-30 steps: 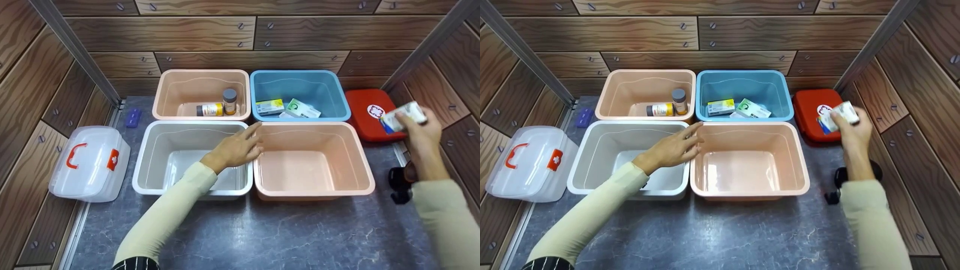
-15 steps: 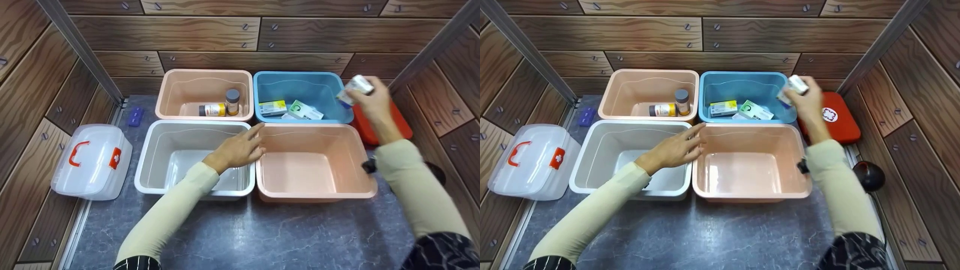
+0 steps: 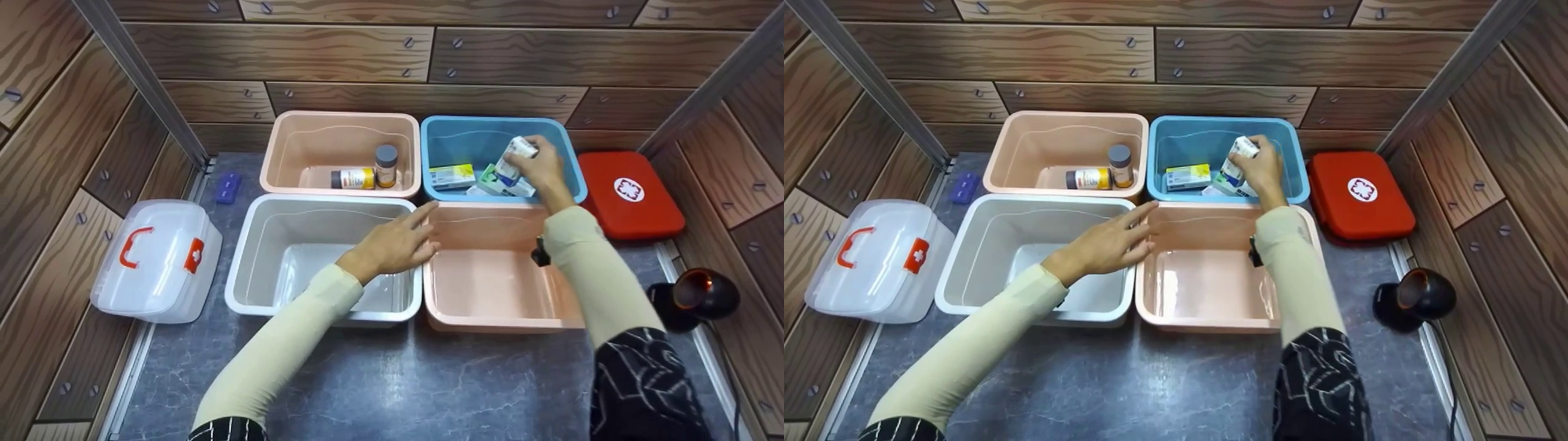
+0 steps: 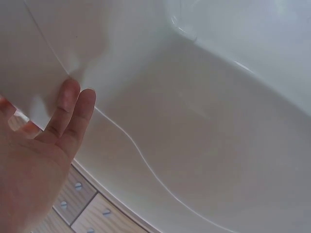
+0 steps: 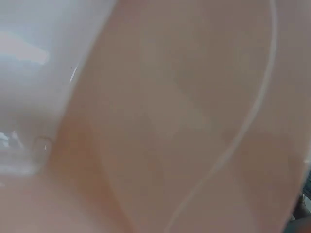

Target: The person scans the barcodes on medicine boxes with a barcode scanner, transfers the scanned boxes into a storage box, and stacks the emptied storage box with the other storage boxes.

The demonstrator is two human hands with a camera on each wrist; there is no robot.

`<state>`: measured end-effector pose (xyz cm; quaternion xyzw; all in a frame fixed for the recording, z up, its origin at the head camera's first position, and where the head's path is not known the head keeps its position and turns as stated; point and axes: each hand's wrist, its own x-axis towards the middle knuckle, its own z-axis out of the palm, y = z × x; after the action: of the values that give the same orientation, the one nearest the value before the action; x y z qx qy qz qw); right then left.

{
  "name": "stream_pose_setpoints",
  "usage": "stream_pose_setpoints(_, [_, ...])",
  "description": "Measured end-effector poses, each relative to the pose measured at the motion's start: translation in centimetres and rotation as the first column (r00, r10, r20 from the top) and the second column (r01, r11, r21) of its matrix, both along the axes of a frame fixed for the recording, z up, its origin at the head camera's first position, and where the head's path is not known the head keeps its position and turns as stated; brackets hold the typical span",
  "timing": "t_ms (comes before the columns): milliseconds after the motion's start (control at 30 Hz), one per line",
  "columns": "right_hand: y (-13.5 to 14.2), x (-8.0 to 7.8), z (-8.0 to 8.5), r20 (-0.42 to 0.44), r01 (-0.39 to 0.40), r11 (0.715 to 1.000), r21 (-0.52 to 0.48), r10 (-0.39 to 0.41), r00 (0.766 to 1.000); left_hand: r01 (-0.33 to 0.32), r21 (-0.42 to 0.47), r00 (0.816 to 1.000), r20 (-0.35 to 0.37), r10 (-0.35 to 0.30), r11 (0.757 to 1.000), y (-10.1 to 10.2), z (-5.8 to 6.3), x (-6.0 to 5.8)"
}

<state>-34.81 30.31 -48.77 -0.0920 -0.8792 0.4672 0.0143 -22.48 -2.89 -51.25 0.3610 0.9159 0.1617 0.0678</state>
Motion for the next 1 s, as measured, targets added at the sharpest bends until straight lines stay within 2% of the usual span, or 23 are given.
stream_pose_setpoints(67, [-0.6,-0.1,-0.4,0.019,0.000,0.998,0.055,-0.001,1.000,0.003,-0.001,1.000,0.002,-0.003,1.000,0.1,0.0,0.0])
stream_pose_setpoints(233, [-1.7,-0.5,-0.9,0.069,-0.034,0.994,0.106,0.027,0.997,0.007,-0.005,1.000,0.005,-0.007,1.000,0.3,0.1,0.1])
stream_pose_setpoints(400, [-2.1,-0.8,-1.1,0.111,-0.080,0.991,0.111,0.067,0.992,0.011,-0.008,1.000,0.005,-0.011,1.000,0.4,0.4,0.1])
stream_pose_setpoints(700, [-1.9,-0.6,-1.4,0.064,-0.081,0.974,0.210,0.069,0.996,0.007,0.008,1.000,-0.011,-0.007,1.000,0.3,0.1,0.1])
stream_pose_setpoints(867, [-1.3,-0.1,-0.9,-0.008,-0.160,0.948,0.274,0.168,0.986,0.015,0.015,1.000,-0.011,-0.015,1.000,0.2,0.0,0.1])
stream_pose_setpoints(1000, [0.3,0.8,0.3,-0.061,-0.274,0.900,0.338,0.311,0.948,0.010,0.006,1.000,-0.008,-0.010,1.000,-0.1,0.0,0.0])
